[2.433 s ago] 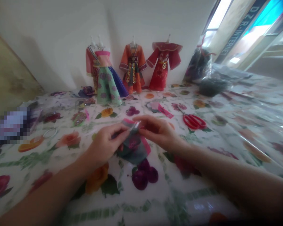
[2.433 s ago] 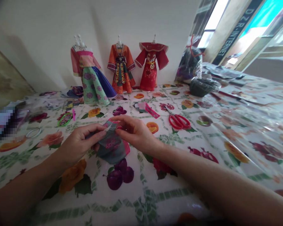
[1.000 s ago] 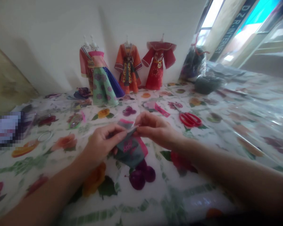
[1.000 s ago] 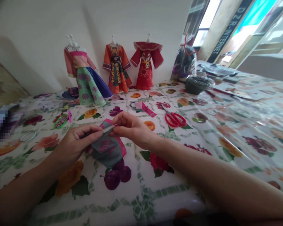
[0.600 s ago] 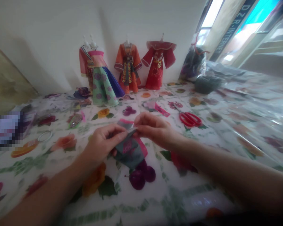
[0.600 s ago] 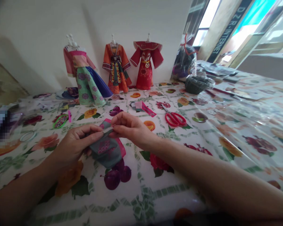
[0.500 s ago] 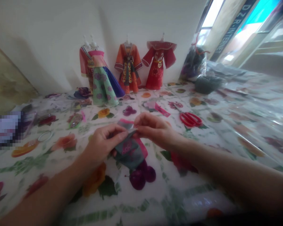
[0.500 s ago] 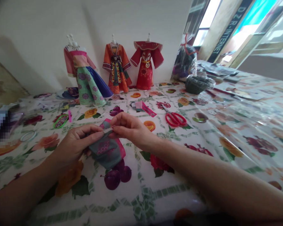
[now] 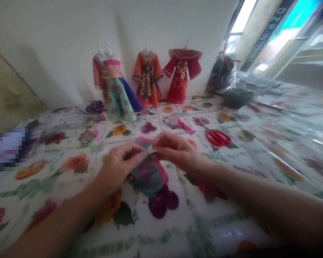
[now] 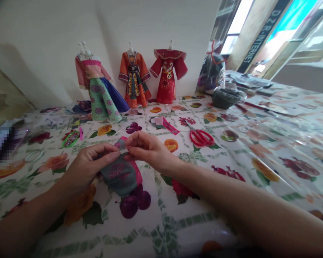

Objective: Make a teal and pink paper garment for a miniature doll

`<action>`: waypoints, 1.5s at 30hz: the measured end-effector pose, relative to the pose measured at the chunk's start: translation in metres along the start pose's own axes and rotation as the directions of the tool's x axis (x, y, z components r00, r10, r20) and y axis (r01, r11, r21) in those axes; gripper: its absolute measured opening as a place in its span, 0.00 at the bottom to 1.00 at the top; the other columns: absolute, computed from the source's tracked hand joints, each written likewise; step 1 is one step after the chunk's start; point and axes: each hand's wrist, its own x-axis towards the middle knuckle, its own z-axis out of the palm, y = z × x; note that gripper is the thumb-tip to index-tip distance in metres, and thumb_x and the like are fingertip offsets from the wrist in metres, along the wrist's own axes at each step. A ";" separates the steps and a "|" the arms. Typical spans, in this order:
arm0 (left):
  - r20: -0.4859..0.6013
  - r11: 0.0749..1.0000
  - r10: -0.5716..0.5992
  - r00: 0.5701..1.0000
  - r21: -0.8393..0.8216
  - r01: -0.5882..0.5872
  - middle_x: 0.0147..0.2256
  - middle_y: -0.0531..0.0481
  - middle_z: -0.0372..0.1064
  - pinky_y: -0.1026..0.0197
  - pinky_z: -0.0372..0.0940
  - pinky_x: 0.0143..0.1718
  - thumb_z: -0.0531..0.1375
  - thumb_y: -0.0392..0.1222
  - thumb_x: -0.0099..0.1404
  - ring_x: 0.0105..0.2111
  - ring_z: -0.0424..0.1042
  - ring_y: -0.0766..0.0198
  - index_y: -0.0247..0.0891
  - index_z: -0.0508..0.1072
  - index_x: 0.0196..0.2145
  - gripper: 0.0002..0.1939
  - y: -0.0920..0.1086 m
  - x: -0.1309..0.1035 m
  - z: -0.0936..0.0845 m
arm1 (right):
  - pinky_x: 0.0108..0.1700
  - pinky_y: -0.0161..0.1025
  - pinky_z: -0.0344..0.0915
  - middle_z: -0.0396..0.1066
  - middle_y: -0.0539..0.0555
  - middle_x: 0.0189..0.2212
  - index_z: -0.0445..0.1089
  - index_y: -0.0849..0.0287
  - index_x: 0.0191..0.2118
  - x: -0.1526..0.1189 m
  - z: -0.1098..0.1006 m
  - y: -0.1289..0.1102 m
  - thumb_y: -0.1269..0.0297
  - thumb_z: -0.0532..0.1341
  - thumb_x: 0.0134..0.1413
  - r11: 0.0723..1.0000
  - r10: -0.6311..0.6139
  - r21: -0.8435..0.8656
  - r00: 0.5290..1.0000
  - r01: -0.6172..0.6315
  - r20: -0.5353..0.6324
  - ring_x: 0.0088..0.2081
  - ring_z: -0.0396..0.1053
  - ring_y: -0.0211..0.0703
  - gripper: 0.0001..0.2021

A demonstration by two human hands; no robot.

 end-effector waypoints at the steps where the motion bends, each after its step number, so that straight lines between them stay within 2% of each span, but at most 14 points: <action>1: 0.000 1.000 0.013 1.000 0.005 -0.013 0.26 0.54 0.70 0.67 0.60 0.17 0.65 0.51 0.63 0.19 0.64 0.69 0.42 0.77 0.34 0.11 -0.001 0.000 0.000 | 0.45 0.36 0.74 0.74 0.48 0.35 0.71 0.57 0.41 0.000 0.000 0.000 0.66 0.69 0.56 1.000 0.002 -0.004 1.000 -0.002 0.000 0.36 0.76 0.36 0.08; 5: -0.002 0.997 0.047 0.999 0.053 -0.047 0.28 0.53 0.70 0.66 0.63 0.19 0.64 0.51 0.64 0.21 0.65 0.67 0.42 0.77 0.34 0.10 -0.001 -0.001 -0.001 | 0.45 0.35 0.74 0.73 0.48 0.35 0.71 0.57 0.41 -0.001 -0.001 0.000 0.67 0.66 0.59 1.000 -0.014 0.001 1.000 0.014 0.015 0.37 0.76 0.34 0.05; 10: -0.014 0.984 0.105 0.994 0.143 -0.102 0.28 0.53 0.70 0.65 0.63 0.22 0.64 0.51 0.65 0.23 0.66 0.65 0.43 0.77 0.34 0.10 0.000 -0.002 -0.002 | 0.47 0.37 0.73 0.72 0.48 0.36 0.71 0.57 0.42 -0.003 0.000 0.000 0.65 0.64 0.62 1.000 0.002 0.027 1.000 -0.002 0.013 0.37 0.76 0.35 0.04; 16: -0.034 0.966 0.148 0.988 0.221 -0.137 0.27 0.54 0.70 0.64 0.61 0.23 0.63 0.50 0.65 0.25 0.66 0.64 0.44 0.77 0.35 0.08 0.000 -0.003 -0.001 | 0.45 0.35 0.74 0.72 0.47 0.36 0.71 0.57 0.41 -0.001 0.000 0.002 0.65 0.65 0.60 0.999 0.011 0.047 1.000 -0.010 -0.015 0.35 0.77 0.34 0.05; 21: -0.056 0.948 0.182 0.982 0.275 -0.160 0.22 0.57 0.65 0.64 0.58 0.24 0.63 0.47 0.64 0.22 0.63 0.66 0.43 0.77 0.33 0.07 0.004 -0.004 0.001 | 0.45 0.37 0.74 0.73 0.47 0.35 0.70 0.57 0.41 0.000 0.001 0.003 0.66 0.66 0.58 0.999 0.014 0.043 0.999 -0.013 -0.031 0.35 0.78 0.36 0.07; 26: -0.073 0.950 0.162 0.984 0.281 -0.136 0.23 0.56 0.66 0.63 0.59 0.24 0.63 0.48 0.64 0.22 0.63 0.66 0.43 0.77 0.33 0.08 0.005 -0.005 0.002 | 0.44 0.37 0.74 0.74 0.48 0.34 0.70 0.57 0.41 -0.001 0.004 -0.001 0.63 0.67 0.58 0.999 0.033 -0.004 0.997 -0.034 -0.075 0.36 0.77 0.36 0.08; 31: -0.055 0.952 0.166 0.985 0.269 -0.146 0.22 0.57 0.65 0.64 0.57 0.22 0.63 0.49 0.64 0.21 0.61 0.67 0.44 0.77 0.33 0.08 0.004 -0.005 0.001 | 0.43 0.39 0.74 0.75 0.50 0.34 0.70 0.58 0.42 -0.002 0.006 -0.003 0.65 0.70 0.54 0.998 0.021 -0.057 0.998 -0.025 -0.067 0.37 0.76 0.38 0.12; 37: -0.050 0.957 0.148 0.988 0.258 -0.131 0.25 0.56 0.69 0.63 0.59 0.22 0.62 0.50 0.65 0.21 0.63 0.67 0.43 0.76 0.34 0.09 0.003 -0.005 0.001 | 0.46 0.40 0.74 0.75 0.50 0.37 0.72 0.57 0.41 -0.003 0.009 -0.007 0.64 0.68 0.57 0.997 0.036 -0.064 0.996 -0.042 -0.085 0.38 0.75 0.38 0.08; 41: -0.054 0.956 0.150 0.987 0.261 -0.131 0.22 0.57 0.66 0.63 0.58 0.21 0.62 0.49 0.64 0.20 0.61 0.68 0.43 0.76 0.33 0.08 0.004 -0.005 0.001 | 0.43 0.38 0.74 0.76 0.50 0.35 0.71 0.58 0.42 -0.003 0.008 -0.005 0.66 0.69 0.55 0.996 0.031 -0.085 0.996 -0.037 -0.078 0.37 0.76 0.37 0.10; 45: -0.070 0.949 0.158 0.985 0.285 -0.132 0.22 0.57 0.65 0.63 0.57 0.22 0.62 0.48 0.64 0.21 0.62 0.67 0.43 0.76 0.33 0.08 0.004 -0.004 0.003 | 0.46 0.39 0.74 0.76 0.51 0.35 0.70 0.59 0.43 -0.002 0.007 -0.001 0.67 0.67 0.57 0.997 0.024 -0.072 0.997 -0.029 -0.071 0.37 0.77 0.37 0.09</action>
